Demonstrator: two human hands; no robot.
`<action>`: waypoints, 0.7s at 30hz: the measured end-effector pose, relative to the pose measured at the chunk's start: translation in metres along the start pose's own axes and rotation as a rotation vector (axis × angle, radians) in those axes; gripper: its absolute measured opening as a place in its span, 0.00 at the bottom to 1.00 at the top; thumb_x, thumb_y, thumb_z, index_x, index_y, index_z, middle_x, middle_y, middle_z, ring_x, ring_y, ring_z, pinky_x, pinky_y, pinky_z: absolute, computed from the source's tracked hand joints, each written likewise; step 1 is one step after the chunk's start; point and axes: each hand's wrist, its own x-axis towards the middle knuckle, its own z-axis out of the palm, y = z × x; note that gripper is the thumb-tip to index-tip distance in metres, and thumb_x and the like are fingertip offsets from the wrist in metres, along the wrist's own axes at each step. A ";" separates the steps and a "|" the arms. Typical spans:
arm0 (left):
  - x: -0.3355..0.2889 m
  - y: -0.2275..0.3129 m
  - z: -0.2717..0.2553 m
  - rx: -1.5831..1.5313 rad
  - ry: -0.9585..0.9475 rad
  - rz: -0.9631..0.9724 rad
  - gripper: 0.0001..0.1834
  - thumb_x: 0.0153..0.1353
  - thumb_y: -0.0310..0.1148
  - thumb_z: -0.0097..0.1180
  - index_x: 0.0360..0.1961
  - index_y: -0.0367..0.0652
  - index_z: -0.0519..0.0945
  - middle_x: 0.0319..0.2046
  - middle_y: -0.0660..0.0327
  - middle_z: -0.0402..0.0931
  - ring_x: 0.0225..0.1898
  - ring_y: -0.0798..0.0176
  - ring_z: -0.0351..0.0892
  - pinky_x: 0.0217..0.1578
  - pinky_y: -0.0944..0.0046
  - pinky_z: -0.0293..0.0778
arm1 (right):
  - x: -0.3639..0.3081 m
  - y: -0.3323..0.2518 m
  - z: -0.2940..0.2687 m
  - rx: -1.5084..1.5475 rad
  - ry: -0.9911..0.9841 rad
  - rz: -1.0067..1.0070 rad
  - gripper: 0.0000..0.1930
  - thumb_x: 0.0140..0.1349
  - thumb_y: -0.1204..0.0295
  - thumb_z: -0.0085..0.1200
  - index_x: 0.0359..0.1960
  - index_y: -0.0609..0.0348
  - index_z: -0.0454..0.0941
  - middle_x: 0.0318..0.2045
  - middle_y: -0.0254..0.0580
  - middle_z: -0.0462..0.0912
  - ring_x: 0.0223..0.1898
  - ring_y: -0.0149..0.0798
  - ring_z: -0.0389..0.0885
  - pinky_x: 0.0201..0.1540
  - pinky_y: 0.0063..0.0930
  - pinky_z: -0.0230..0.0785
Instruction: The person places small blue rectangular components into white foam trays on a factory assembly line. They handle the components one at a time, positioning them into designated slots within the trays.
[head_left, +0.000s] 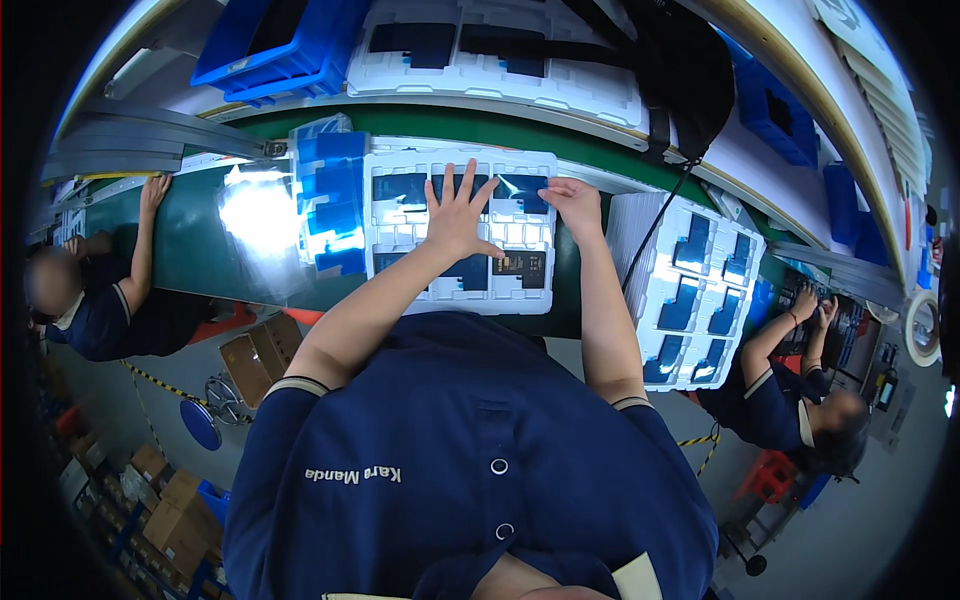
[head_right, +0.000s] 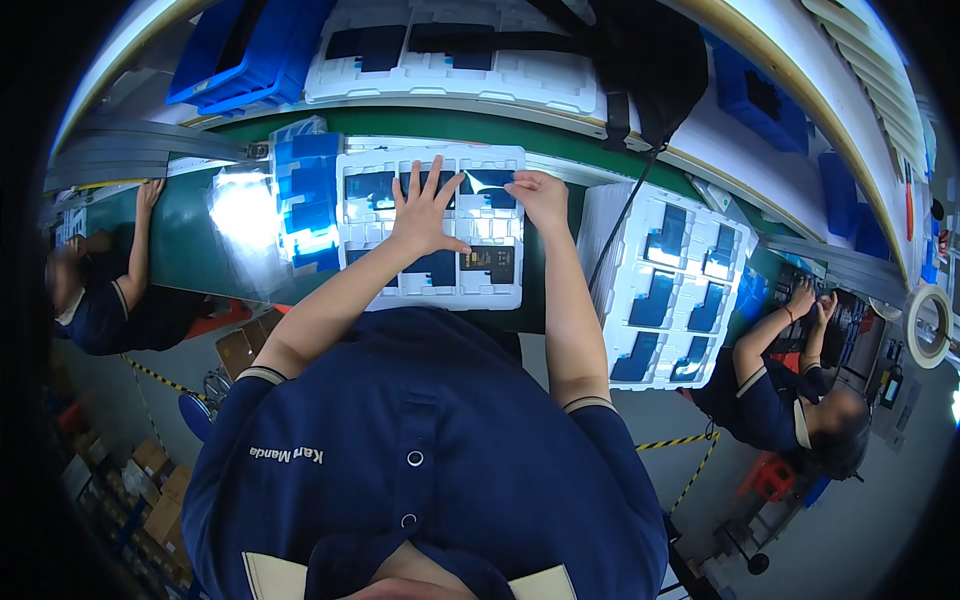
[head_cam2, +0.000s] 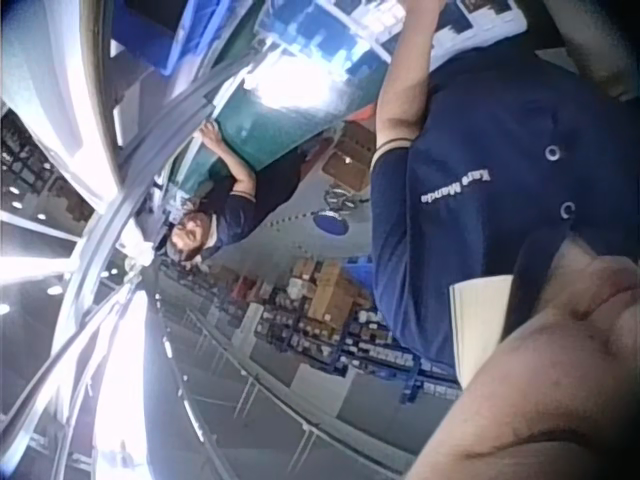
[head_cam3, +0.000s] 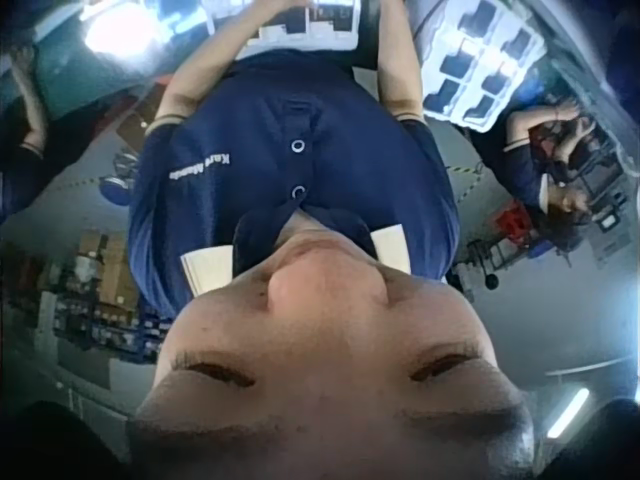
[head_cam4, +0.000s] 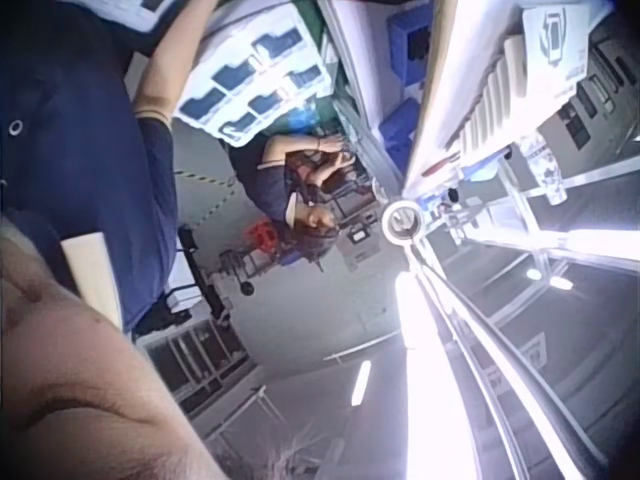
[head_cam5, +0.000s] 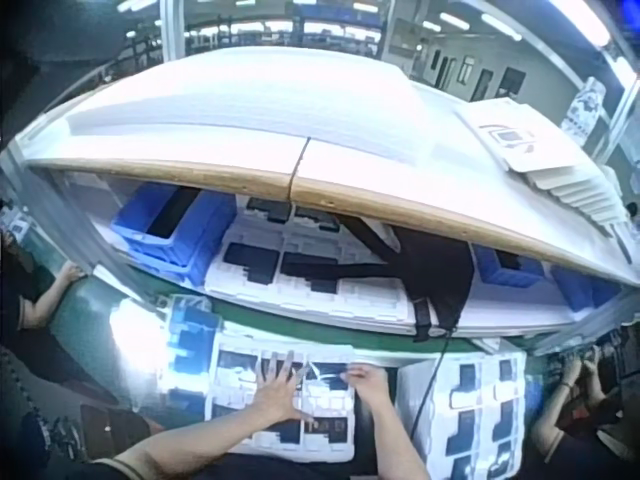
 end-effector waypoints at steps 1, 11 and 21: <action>0.000 -0.001 0.001 0.000 0.001 0.003 0.65 0.23 0.61 0.72 0.66 0.62 0.52 0.69 0.50 0.34 0.69 0.37 0.30 0.60 0.29 0.33 | 0.000 0.000 0.001 -0.001 0.004 -0.003 0.14 0.44 0.77 0.66 0.35 0.66 0.81 0.28 0.42 0.83 0.28 0.28 0.80 0.33 0.18 0.72; -0.002 -0.001 0.001 -0.004 0.042 0.047 0.59 0.23 0.61 0.72 0.64 0.68 0.59 0.69 0.48 0.34 0.68 0.33 0.30 0.58 0.27 0.34 | -0.003 -0.009 0.004 -0.137 0.028 -0.045 0.15 0.43 0.77 0.66 0.36 0.65 0.81 0.28 0.42 0.83 0.28 0.29 0.80 0.33 0.20 0.73; -0.056 -0.050 -0.010 -0.029 0.477 -0.006 0.39 0.50 0.57 0.58 0.59 0.48 0.65 0.64 0.47 0.50 0.66 0.38 0.44 0.61 0.35 0.40 | -0.051 -0.018 0.032 -0.395 0.417 -0.450 0.32 0.46 0.75 0.63 0.56 0.62 0.65 0.43 0.48 0.70 0.37 0.40 0.72 0.38 0.30 0.69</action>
